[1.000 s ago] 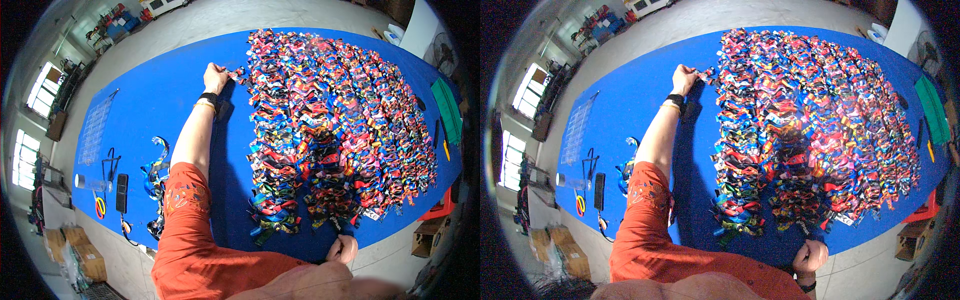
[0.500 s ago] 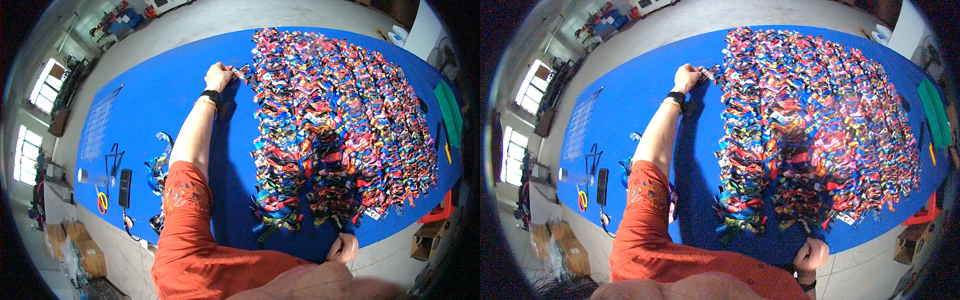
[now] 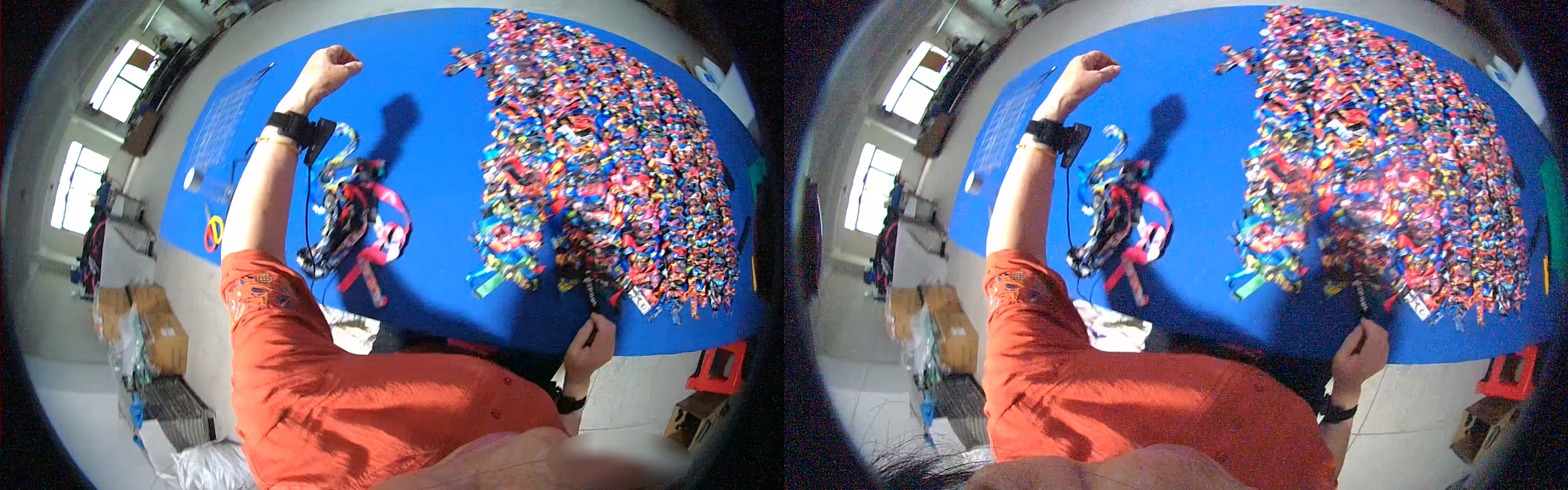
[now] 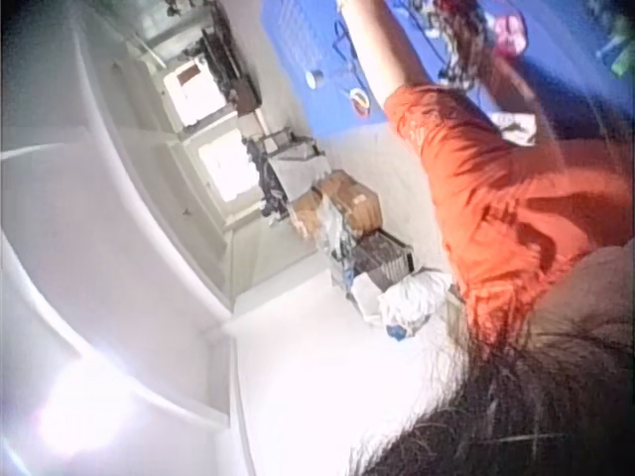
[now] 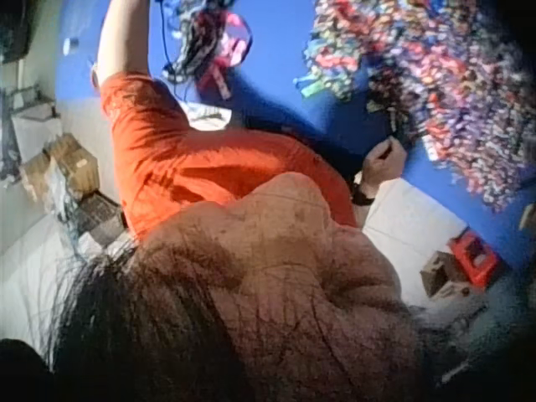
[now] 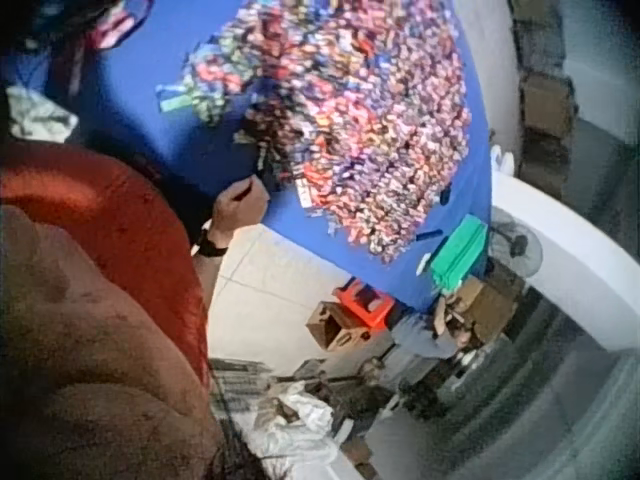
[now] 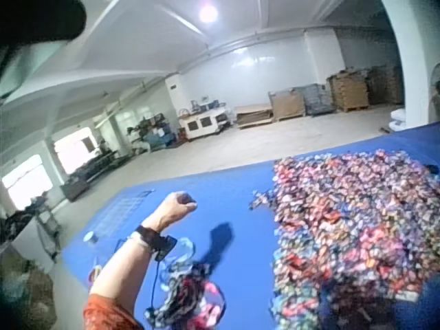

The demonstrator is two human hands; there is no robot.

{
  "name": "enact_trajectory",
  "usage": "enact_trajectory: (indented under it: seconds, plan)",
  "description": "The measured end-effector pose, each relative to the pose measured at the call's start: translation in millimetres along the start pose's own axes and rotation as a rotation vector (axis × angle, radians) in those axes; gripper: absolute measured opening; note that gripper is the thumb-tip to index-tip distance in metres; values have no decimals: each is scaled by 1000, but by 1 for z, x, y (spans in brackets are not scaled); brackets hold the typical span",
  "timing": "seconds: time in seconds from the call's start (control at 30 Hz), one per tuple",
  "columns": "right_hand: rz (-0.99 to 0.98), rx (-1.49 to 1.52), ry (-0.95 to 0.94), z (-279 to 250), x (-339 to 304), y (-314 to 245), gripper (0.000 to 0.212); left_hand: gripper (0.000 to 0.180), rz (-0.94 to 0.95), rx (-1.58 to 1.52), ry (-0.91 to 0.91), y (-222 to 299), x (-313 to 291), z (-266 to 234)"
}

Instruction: Sorting and arranging colorful printed ribbons on a large blue workbench.

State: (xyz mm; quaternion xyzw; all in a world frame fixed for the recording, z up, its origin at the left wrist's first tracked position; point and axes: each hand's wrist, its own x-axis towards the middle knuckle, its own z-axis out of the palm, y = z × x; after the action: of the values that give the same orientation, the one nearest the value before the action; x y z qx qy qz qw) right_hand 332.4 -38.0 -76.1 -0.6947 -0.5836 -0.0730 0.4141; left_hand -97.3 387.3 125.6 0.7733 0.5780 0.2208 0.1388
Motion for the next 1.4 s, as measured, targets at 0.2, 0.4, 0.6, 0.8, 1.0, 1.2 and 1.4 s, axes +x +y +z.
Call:
enact_trajectory:
  seconds: [0.2,0.4,0.6,0.8,1.0,1.2,1.4]
  plan:
    - [59,-30,11,0,-5,-1,10,32,93,90,55,0,-184,-1]
    - [-19,-123,56,4,-6,0,10,57,66,23,108,13,-326,78]
    - [10,-156,30,4,-5,-6,11,57,3,289,29,-13,-346,115]
    - [21,-146,52,4,-6,-10,11,45,-196,522,183,-47,-330,97]
    - [18,-152,75,4,-8,-6,8,37,121,210,260,15,-308,130]
    - [43,-102,75,0,-3,-19,7,35,224,233,157,38,-297,170]
    - [58,-77,103,-1,-3,-20,9,17,339,136,53,78,-317,159]
